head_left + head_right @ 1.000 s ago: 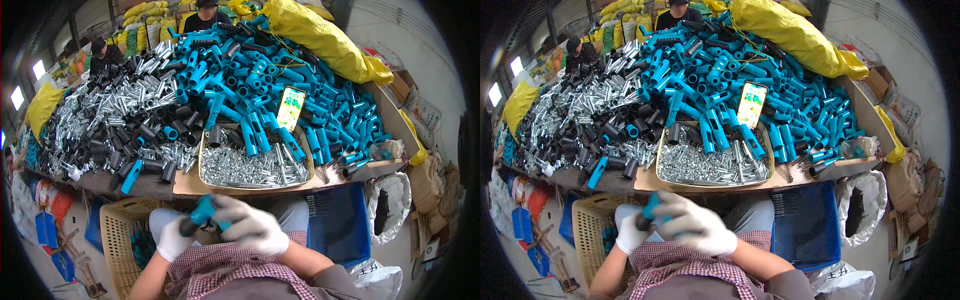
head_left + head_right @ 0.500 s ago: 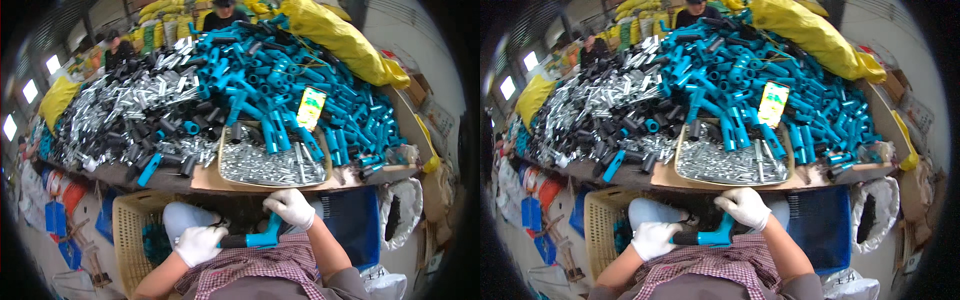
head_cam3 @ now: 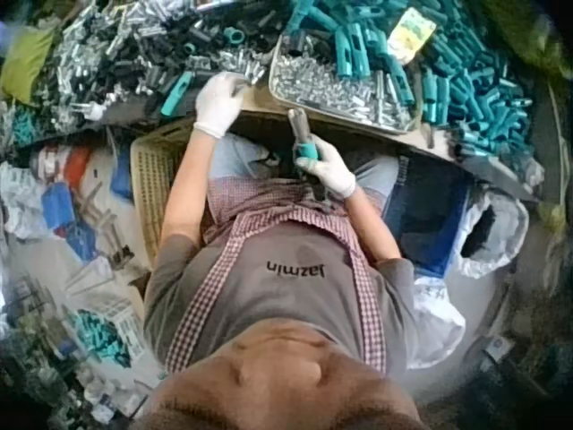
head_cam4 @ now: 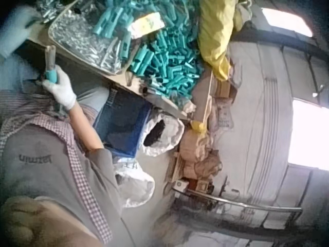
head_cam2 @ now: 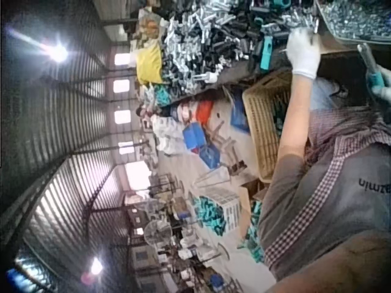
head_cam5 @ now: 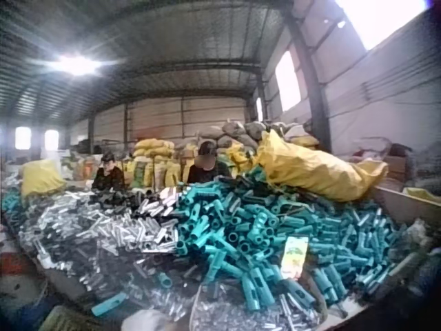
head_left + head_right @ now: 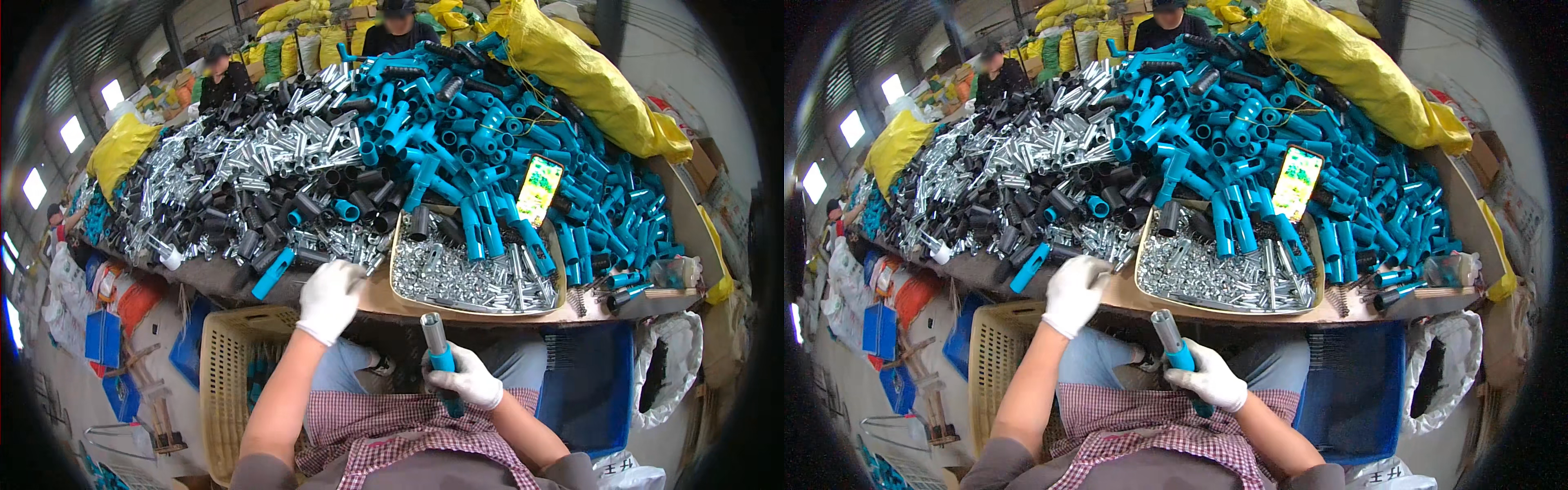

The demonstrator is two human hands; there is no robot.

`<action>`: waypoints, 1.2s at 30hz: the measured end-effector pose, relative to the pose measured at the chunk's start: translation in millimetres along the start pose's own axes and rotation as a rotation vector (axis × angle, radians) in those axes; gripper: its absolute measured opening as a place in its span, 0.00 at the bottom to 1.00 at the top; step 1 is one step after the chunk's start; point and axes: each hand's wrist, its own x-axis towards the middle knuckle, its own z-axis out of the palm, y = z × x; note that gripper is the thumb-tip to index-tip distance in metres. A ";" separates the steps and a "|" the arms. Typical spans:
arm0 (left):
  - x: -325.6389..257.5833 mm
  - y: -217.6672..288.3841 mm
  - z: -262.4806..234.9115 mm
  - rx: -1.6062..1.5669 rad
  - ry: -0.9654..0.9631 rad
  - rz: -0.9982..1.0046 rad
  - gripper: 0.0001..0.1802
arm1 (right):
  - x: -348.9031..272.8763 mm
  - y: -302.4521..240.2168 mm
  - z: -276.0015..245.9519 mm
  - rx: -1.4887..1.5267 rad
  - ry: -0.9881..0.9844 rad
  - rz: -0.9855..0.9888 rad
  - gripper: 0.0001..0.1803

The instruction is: Assembling blue plastic handles with metal internal components and springs.

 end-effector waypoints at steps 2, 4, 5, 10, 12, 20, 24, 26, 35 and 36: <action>13.8 12.0 17.6 0.061 -0.085 0.011 0.12 | 3.6 -8.5 9.1 -0.017 0.017 -0.024 0.27; 24.3 6.6 39.6 0.252 -0.134 -0.024 0.11 | 7.4 -10.1 17.7 -0.078 0.015 -0.103 0.29; 27.2 0.7 50.2 0.290 -0.153 -0.050 0.12 | 8.7 -7.3 20.4 -0.124 0.013 -0.161 0.31; 26.1 -8.7 44.7 0.100 -0.086 -0.105 0.10 | -3.9 -17.5 17.6 -0.147 0.023 -0.185 0.39; 12.3 -1.5 24.8 -0.234 -0.041 -0.197 0.09 | -6.2 -20.2 14.8 -0.318 0.135 -0.257 0.39; -63.1 60.2 -61.0 -0.664 -0.208 -0.389 0.07 | 0.1 -16.5 23.1 -0.909 0.205 -0.327 0.37; -72.9 51.8 -65.8 -0.590 -0.311 -0.353 0.07 | -0.4 -12.2 27.7 -1.105 0.145 -0.357 0.35; -74.6 43.1 -64.3 -0.557 -0.483 -0.275 0.07 | -1.2 -12.0 28.1 -1.143 0.142 -0.376 0.34; -84.5 72.9 -63.7 -0.512 -0.266 0.084 0.06 | -5.5 -26.0 11.7 -0.926 -0.045 -0.201 0.26; -83.9 75.8 -66.8 -0.531 -0.243 0.150 0.06 | -4.9 -22.4 8.2 -0.811 -0.111 -0.178 0.26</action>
